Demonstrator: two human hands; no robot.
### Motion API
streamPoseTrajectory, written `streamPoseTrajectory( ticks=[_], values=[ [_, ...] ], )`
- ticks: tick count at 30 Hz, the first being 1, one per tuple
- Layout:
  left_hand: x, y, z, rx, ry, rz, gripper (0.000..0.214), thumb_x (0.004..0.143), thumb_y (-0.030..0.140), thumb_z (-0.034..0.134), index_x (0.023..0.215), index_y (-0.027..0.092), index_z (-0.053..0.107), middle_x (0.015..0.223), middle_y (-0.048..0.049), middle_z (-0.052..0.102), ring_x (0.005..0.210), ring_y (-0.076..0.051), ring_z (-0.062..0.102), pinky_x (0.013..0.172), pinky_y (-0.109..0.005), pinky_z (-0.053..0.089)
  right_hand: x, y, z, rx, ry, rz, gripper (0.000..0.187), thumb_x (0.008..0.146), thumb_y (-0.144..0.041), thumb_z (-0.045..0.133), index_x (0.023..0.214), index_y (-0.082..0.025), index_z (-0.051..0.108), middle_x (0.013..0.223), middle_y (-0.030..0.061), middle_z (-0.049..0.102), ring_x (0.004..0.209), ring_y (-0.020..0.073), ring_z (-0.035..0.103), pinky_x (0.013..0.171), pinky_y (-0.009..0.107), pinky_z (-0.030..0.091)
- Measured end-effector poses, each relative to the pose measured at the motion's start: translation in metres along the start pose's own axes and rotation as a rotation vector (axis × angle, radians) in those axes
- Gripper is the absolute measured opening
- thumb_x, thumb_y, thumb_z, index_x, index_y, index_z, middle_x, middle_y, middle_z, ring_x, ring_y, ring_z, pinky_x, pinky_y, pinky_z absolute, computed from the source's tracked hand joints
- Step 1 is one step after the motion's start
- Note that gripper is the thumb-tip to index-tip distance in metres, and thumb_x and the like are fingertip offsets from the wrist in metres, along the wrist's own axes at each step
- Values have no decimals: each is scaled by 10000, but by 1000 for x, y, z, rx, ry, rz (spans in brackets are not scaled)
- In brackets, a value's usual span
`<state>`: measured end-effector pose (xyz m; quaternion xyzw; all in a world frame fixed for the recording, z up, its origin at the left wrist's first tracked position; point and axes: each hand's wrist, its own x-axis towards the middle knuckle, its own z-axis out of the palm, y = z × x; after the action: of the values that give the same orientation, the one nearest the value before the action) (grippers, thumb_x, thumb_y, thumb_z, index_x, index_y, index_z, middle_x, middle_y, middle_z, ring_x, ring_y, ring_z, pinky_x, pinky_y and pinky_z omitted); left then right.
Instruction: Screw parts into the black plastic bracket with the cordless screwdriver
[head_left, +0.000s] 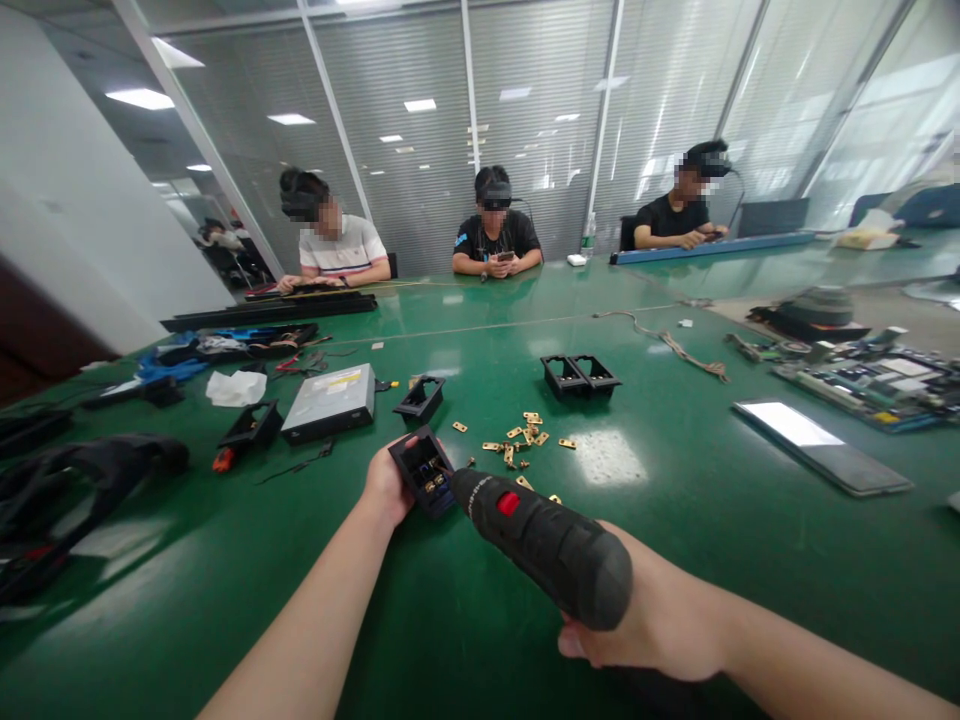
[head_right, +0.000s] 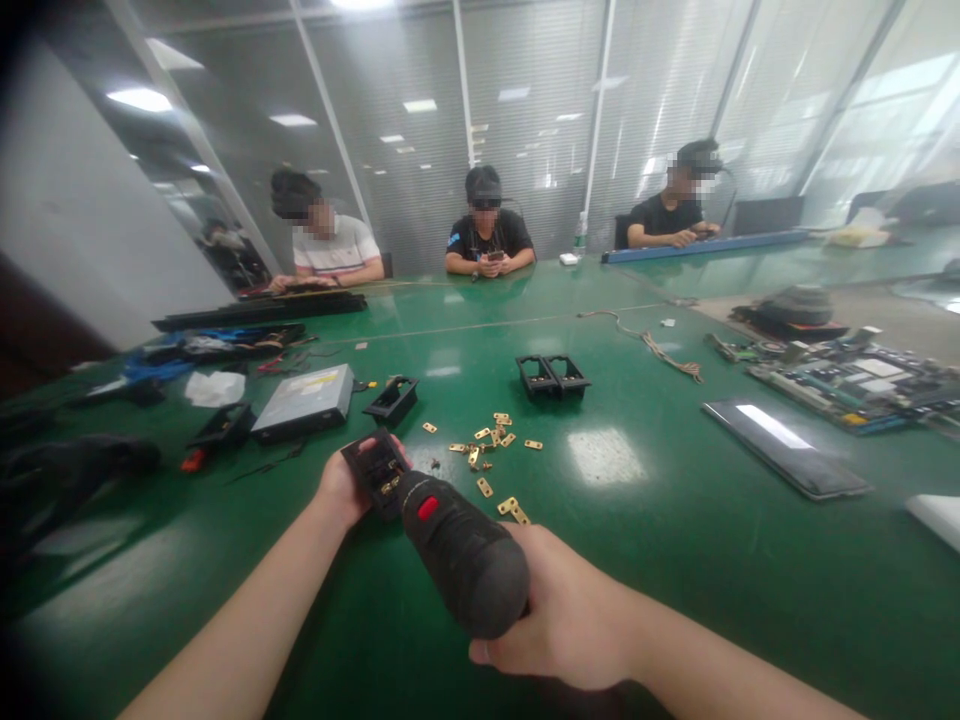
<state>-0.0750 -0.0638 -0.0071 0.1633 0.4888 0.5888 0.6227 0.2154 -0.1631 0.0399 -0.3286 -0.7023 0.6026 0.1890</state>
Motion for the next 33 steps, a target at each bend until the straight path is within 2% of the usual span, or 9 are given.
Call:
streamPoseTrajectory(
  ticks=[8,15,23,28,33],
  values=[
    [4,-2,-3,6,14,18,158,793,222,541,788,134,672,656,-109,684,557,-251,656,555,-388,552,2,6,0,107,-32,29,296,666,-169,769,785,-178,498,687,-40,552,573,102,542,502,203,394],
    [0,-1,2,17,28,21,164,797,227,531,760,133,659,658,-112,682,566,-254,656,572,-395,554,1,1,-2,72,-29,22,307,658,-177,769,769,-184,483,695,-30,559,577,99,534,488,198,375],
    [-3,0,4,31,28,27,161,803,238,527,771,143,653,655,-102,675,553,-243,645,578,-389,552,3,3,-3,99,-79,21,226,681,-172,742,717,-163,519,620,-27,562,541,108,540,468,194,407],
    [-3,1,5,8,33,23,156,801,231,525,785,142,652,661,-105,675,564,-251,649,589,-402,556,3,1,-3,68,-60,7,247,672,-137,764,724,-166,525,651,-28,572,564,107,559,476,181,413],
    [-1,0,4,19,37,23,192,816,242,504,797,132,660,664,-109,671,569,-251,646,594,-404,556,3,7,-4,129,-86,13,227,688,-171,773,712,-154,548,608,-20,595,522,106,558,474,191,433]
  ],
)
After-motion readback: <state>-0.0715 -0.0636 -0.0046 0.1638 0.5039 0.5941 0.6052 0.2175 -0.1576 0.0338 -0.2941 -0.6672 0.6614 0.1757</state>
